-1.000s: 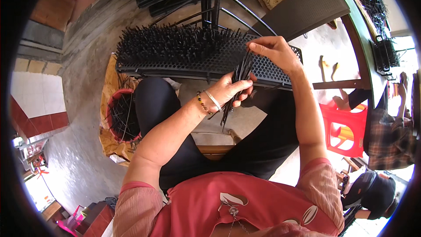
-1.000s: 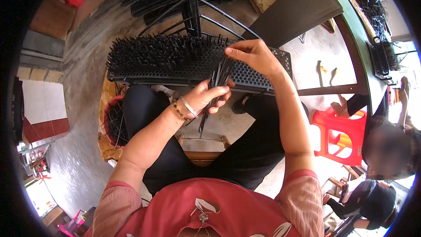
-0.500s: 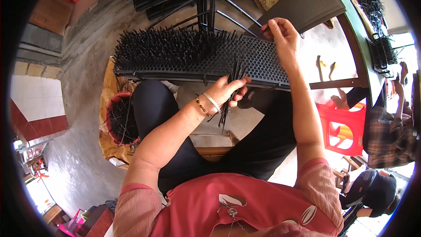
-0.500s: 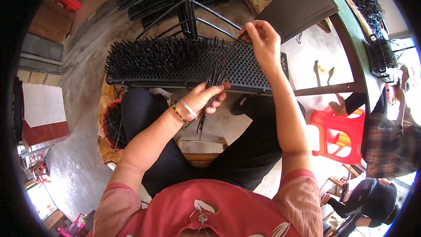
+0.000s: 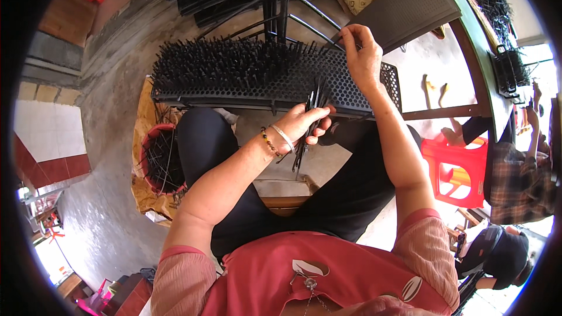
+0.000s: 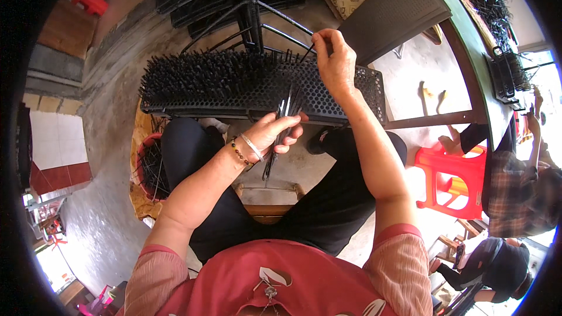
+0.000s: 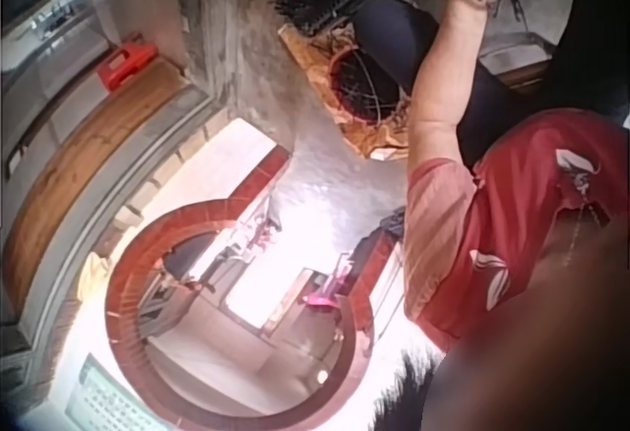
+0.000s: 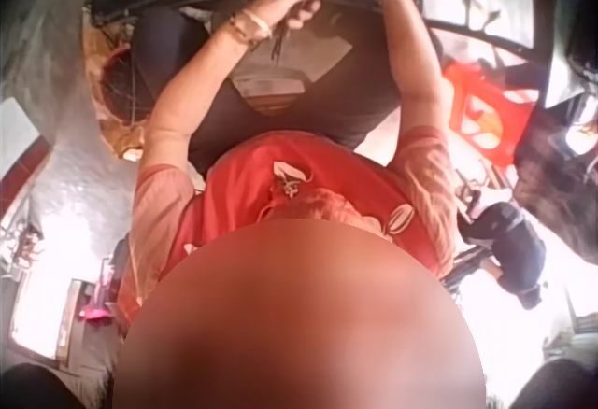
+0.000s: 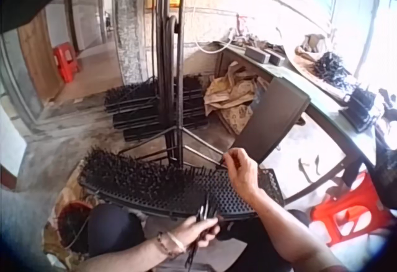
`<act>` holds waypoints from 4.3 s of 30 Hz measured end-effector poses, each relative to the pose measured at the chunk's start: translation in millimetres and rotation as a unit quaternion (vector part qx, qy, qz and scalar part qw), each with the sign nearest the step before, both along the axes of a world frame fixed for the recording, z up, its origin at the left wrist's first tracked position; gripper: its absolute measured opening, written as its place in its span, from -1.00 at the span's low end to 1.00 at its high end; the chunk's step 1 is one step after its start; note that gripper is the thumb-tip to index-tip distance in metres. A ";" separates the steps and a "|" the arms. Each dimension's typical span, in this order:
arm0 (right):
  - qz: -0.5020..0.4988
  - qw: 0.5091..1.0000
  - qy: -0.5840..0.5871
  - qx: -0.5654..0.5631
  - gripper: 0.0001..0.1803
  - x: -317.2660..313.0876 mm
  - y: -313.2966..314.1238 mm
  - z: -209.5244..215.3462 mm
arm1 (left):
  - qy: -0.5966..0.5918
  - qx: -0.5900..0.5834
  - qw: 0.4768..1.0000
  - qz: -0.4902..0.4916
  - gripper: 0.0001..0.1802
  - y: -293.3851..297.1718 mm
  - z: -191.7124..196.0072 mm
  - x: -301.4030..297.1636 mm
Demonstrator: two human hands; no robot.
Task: Inserting thin metal spikes into a plastic base strip to create bird deterrents.
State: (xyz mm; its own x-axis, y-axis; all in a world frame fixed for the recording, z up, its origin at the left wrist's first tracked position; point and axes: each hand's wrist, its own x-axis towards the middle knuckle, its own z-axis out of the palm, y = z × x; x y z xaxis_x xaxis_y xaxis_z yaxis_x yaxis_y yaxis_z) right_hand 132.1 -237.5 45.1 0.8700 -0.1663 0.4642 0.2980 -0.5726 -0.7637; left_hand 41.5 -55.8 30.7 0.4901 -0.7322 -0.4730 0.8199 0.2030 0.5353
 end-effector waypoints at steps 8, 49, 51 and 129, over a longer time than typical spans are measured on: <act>0.014 0.991 -0.069 -0.111 -0.85 3.6 -3.4 -2.2 | -0.002 0.008 1.000 -0.001 -0.72 0.2 1.0 -0.8; 0.209 0.876 0.336 0.276 -0.72 -23.2 -16.0 32.6 | -0.083 -0.052 0.995 0.010 -0.66 2.5 10.7 1.7; 0.174 0.912 0.260 0.267 -0.73 -19.5 -20.9 32.2 | -0.041 -0.082 0.996 0.018 -0.65 1.7 2.2 3.3; 0.028 0.989 -0.069 -0.126 -0.86 2.3 -3.2 -8.5 | -0.084 -0.013 0.990 0.113 -0.80 31.8 34.7 23.6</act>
